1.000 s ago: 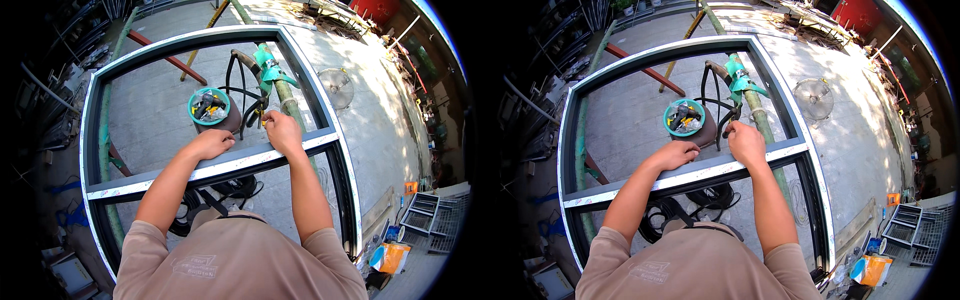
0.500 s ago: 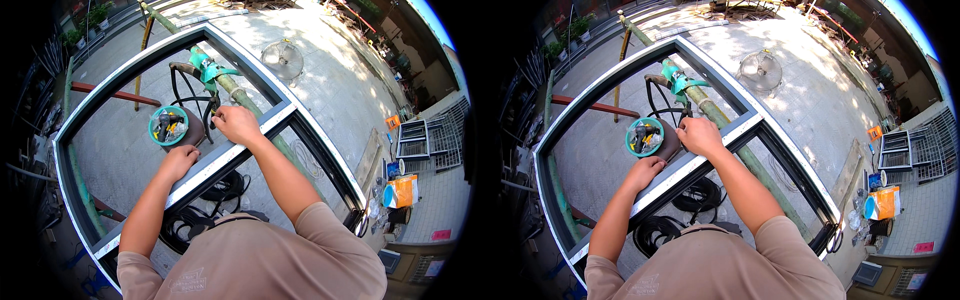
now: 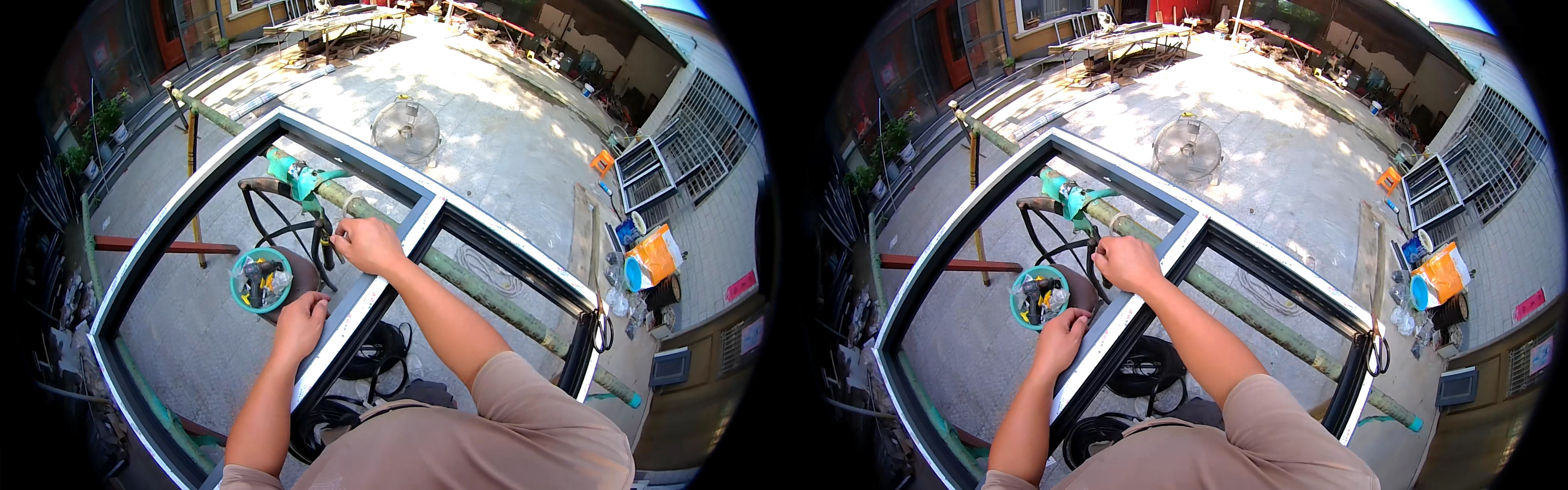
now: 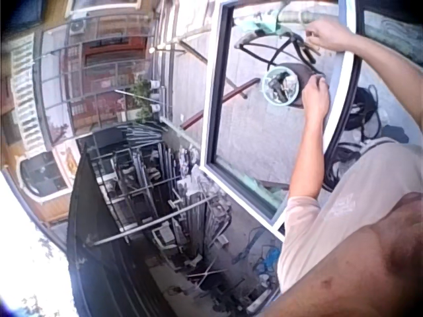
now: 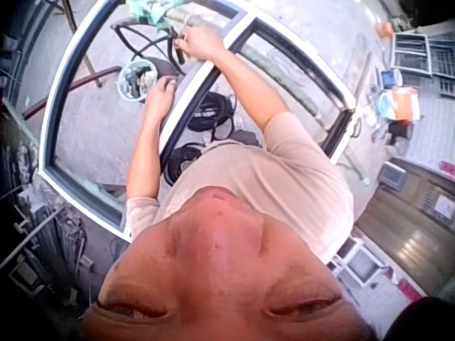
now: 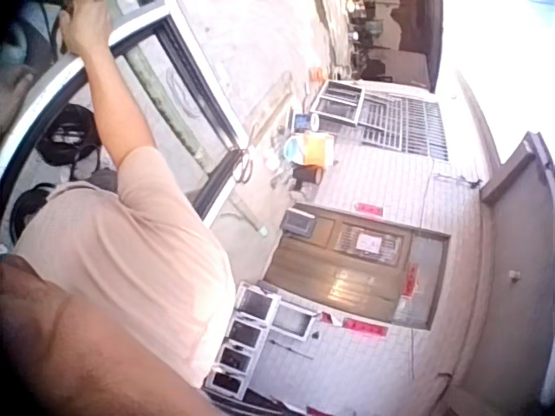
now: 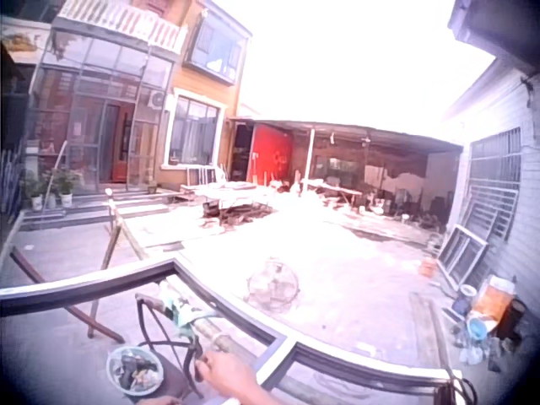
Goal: The person presses a black rubber gasket into the frame of a window using their fingers and trims it with scissors. They then pick up a smaller finished window frame from a shelf.
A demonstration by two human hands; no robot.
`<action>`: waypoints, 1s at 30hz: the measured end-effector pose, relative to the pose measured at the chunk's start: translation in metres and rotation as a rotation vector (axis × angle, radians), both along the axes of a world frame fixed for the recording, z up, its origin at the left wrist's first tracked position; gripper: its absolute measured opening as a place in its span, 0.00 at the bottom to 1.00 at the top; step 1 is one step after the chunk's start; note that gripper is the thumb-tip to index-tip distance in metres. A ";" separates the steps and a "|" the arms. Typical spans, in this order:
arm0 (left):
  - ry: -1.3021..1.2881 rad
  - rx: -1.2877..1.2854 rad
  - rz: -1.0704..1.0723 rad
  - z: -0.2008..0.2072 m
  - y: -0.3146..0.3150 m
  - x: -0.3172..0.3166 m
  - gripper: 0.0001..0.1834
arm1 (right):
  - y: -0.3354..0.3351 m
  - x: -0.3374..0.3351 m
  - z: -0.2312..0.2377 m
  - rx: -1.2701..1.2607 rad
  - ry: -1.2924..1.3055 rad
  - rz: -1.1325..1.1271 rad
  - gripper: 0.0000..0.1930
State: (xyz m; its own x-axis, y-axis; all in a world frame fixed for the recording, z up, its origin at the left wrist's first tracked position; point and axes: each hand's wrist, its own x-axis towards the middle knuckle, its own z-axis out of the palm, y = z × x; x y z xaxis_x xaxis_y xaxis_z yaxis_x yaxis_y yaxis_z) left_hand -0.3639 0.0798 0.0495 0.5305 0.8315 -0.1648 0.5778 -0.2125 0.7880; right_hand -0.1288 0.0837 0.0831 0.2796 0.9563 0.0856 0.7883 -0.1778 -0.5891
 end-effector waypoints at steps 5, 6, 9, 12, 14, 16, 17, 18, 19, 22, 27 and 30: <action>-0.006 0.077 -0.034 -0.003 -0.001 0.004 0.17 | -0.004 0.004 -0.010 0.069 -0.010 -0.031 0.14; -0.034 0.104 -0.055 -0.009 0.003 -0.002 0.17 | 0.001 0.000 -0.015 0.084 -0.018 -0.026 0.14; -0.095 0.060 -0.089 -0.035 0.020 -0.011 0.17 | -0.002 -0.005 -0.018 0.183 -0.040 0.001 0.12; -0.108 -0.039 -0.126 -0.037 0.022 -0.005 0.18 | -0.032 -0.009 -0.021 0.240 -0.032 0.023 0.14; -0.096 -0.059 -0.153 -0.033 0.023 -0.002 0.18 | -0.056 -0.008 -0.037 0.347 -0.148 0.165 0.14; -0.125 -0.089 -0.148 -0.034 0.024 -0.003 0.17 | -0.090 -0.007 -0.043 0.468 -0.215 0.293 0.14; -0.159 -0.109 -0.146 -0.036 0.025 -0.001 0.17 | -0.103 -0.005 -0.053 0.674 -0.276 0.324 0.14; -0.192 -0.128 -0.133 -0.039 0.028 -0.003 0.17 | -0.119 -0.002 -0.050 0.682 -0.273 0.346 0.14; -0.166 -0.018 -0.123 -0.037 0.030 -0.001 0.16 | -0.138 -0.001 -0.043 0.692 -0.272 0.374 0.14; -0.091 0.256 -0.146 0.000 0.016 0.030 0.17 | -0.208 0.014 -0.039 0.380 -0.173 0.476 0.13; -0.210 0.483 -0.234 0.022 0.021 0.115 0.19 | -0.319 0.038 -0.048 -0.010 -0.175 0.541 0.12; -0.184 0.521 -0.212 0.006 0.034 0.152 0.19 | -0.367 0.038 -0.048 -0.137 -0.117 0.437 0.12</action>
